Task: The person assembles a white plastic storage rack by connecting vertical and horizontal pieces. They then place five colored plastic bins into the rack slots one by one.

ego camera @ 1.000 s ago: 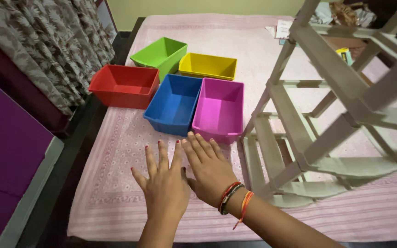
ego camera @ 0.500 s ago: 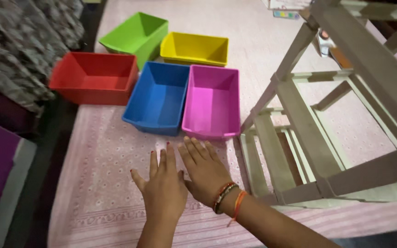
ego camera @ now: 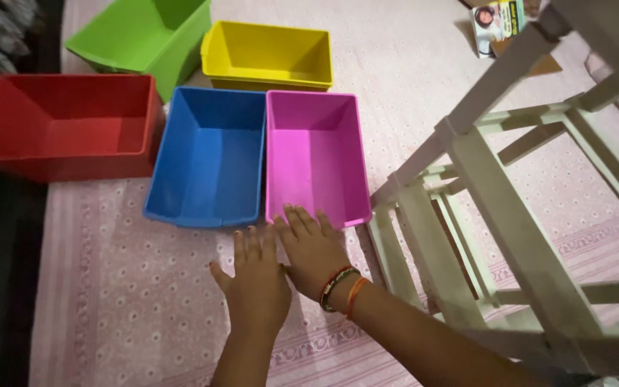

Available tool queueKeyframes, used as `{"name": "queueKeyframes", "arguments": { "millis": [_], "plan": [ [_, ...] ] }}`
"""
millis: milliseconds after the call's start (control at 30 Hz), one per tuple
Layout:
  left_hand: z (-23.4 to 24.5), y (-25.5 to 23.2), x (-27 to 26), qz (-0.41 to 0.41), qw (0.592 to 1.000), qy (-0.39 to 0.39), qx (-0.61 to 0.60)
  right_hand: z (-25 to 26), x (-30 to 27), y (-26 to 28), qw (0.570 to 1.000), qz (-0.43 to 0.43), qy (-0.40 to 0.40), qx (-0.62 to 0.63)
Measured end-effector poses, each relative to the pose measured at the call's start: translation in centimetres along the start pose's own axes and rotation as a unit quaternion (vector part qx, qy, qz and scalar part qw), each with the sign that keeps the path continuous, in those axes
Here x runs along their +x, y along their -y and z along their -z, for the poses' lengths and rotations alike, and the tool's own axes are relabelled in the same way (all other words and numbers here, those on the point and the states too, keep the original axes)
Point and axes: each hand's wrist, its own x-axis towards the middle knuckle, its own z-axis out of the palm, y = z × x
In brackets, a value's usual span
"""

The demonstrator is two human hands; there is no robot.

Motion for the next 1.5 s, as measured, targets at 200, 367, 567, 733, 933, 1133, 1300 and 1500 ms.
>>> {"name": "queueKeyframes", "arguments": {
  "millis": [200, 367, 567, 733, 933, 1133, 1300, 1500],
  "plan": [
    [-1.5, -0.1, 3.8, -0.021, 0.999, 0.024, -0.017, -1.6, 3.1, -2.0, 0.996, -0.039, 0.07, -0.038],
    [-2.7, -0.7, 5.5, -0.043, 0.997, 0.065, 0.0, -3.7, 3.9, -3.5, 0.981, -0.066, 0.178, -0.03],
    [-4.6, -1.3, 5.9, -0.039, 0.99, 0.137, -0.003, -7.1, 2.7, -5.8, 0.976, -0.087, 0.192, 0.045],
    [-6.1, -1.0, 5.3, -0.041, 0.987, 0.157, 0.012, -9.1, 2.1, -7.0, 0.995, -0.039, 0.092, 0.0],
    [-6.2, -1.1, 4.1, -0.04, 0.99, 0.138, -0.001, -9.3, 0.8, -6.0, 0.964, -0.083, 0.246, 0.051],
    [-5.8, -0.7, 1.2, -0.066, 0.994, 0.091, 0.013, -7.0, -1.8, -4.6, 0.99, -0.001, 0.129, 0.057],
    [-4.7, -1.4, -1.5, -0.098, 0.992, -0.078, 0.008, -3.4, -4.4, -2.9, 0.996, 0.025, 0.012, 0.087],
    [-1.2, -2.0, -4.8, -0.014, 0.999, -0.012, -0.044, -0.2, -8.1, -0.5, 0.988, -0.018, 0.021, 0.151]
  ]
}}
